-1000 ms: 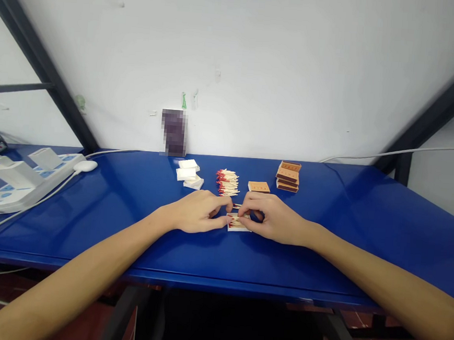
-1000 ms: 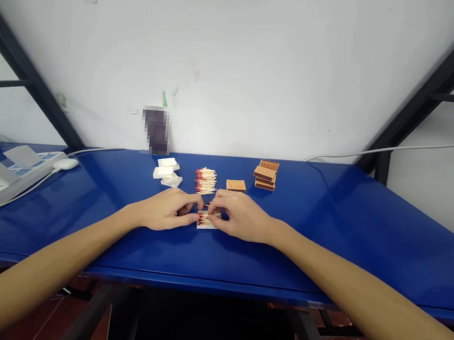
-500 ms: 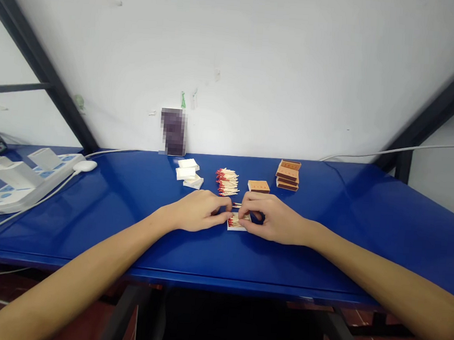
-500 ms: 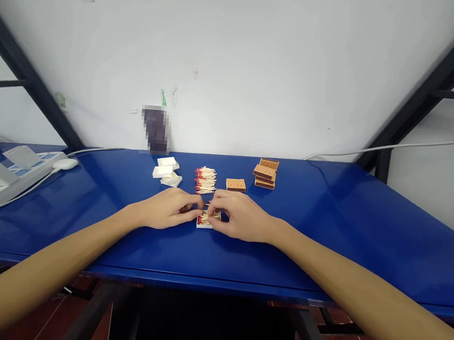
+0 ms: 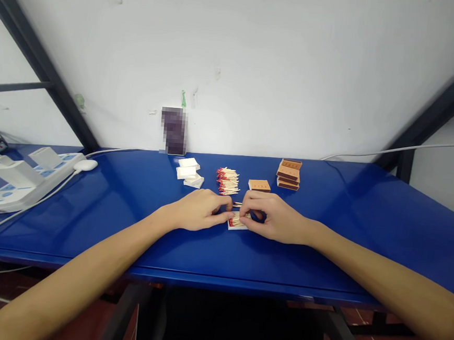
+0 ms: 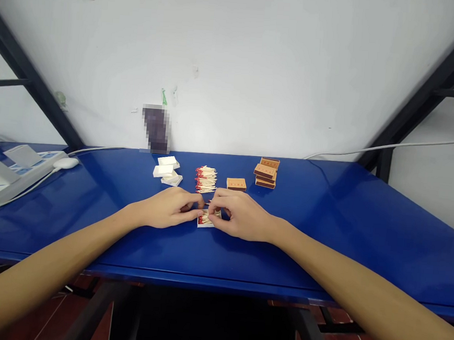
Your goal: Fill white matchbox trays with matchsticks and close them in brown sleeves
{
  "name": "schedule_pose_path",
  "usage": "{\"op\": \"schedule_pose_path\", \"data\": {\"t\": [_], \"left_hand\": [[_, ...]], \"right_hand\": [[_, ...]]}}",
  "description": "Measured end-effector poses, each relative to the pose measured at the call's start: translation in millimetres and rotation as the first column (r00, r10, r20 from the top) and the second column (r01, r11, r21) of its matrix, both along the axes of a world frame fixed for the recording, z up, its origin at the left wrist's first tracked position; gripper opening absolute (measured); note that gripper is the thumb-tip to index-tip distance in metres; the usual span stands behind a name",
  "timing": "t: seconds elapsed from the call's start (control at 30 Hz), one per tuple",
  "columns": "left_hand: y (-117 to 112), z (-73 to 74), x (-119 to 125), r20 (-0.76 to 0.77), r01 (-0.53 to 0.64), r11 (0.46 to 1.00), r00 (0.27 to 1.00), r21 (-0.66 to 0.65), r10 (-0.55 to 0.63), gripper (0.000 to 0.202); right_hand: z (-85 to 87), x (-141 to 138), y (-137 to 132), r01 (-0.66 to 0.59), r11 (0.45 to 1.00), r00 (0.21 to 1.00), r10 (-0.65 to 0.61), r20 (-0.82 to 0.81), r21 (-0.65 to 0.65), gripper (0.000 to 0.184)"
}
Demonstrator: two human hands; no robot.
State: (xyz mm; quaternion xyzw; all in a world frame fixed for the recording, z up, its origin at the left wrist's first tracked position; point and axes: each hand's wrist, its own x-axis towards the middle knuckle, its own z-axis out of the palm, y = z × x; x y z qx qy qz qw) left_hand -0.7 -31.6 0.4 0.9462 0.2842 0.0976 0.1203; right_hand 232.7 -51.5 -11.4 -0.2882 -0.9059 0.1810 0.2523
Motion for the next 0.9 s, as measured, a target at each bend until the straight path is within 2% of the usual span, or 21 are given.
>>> {"op": "schedule_pose_path", "data": {"t": [0.27, 0.4, 0.5, 0.57, 0.73, 0.9], "left_hand": [[1.8, -1.8, -2.5, -0.007, -0.001, 1.0, 1.0, 0.009, 0.001, 0.027], [-1.3, 0.9, -3.6, 0.016, 0.019, 1.0, 1.0, 0.009, -0.019, 0.023], [-4.1, 2.8, -3.4, 0.056, 0.058, 0.997, 0.997, 0.044, -0.061, 0.036], [-4.9, 2.8, -2.9, 0.05, 0.073, 0.995, 0.996, 0.065, -0.077, 0.039], [-4.4, 1.3, -2.5, 0.016, 0.073, 0.995, 0.997, 0.073, -0.075, 0.027], [-4.7, 2.2, -2.6, 0.025, 0.07, 0.995, 0.997, 0.065, -0.072, 0.022]], "right_hand": [[-1.6, -1.0, 0.9, 0.058, 0.996, 0.998, -0.057, -0.011, 0.065, 0.016], [-3.6, -0.3, 6.1, 0.182, 0.974, 0.983, -0.18, -0.026, 0.137, 0.02], [-5.9, 0.3, 10.6, 0.281, 0.945, 0.958, -0.287, 0.008, 0.164, 0.017], [-7.5, 0.2, 13.0, 0.316, 0.939, 0.944, -0.326, 0.054, 0.137, 0.014], [-9.6, -0.1, 17.0, 0.358, 0.934, 0.931, -0.358, 0.073, 0.013, 0.018], [-9.3, 2.2, 19.4, 0.364, 0.931, 0.927, -0.363, 0.088, 0.011, 0.021]]}}
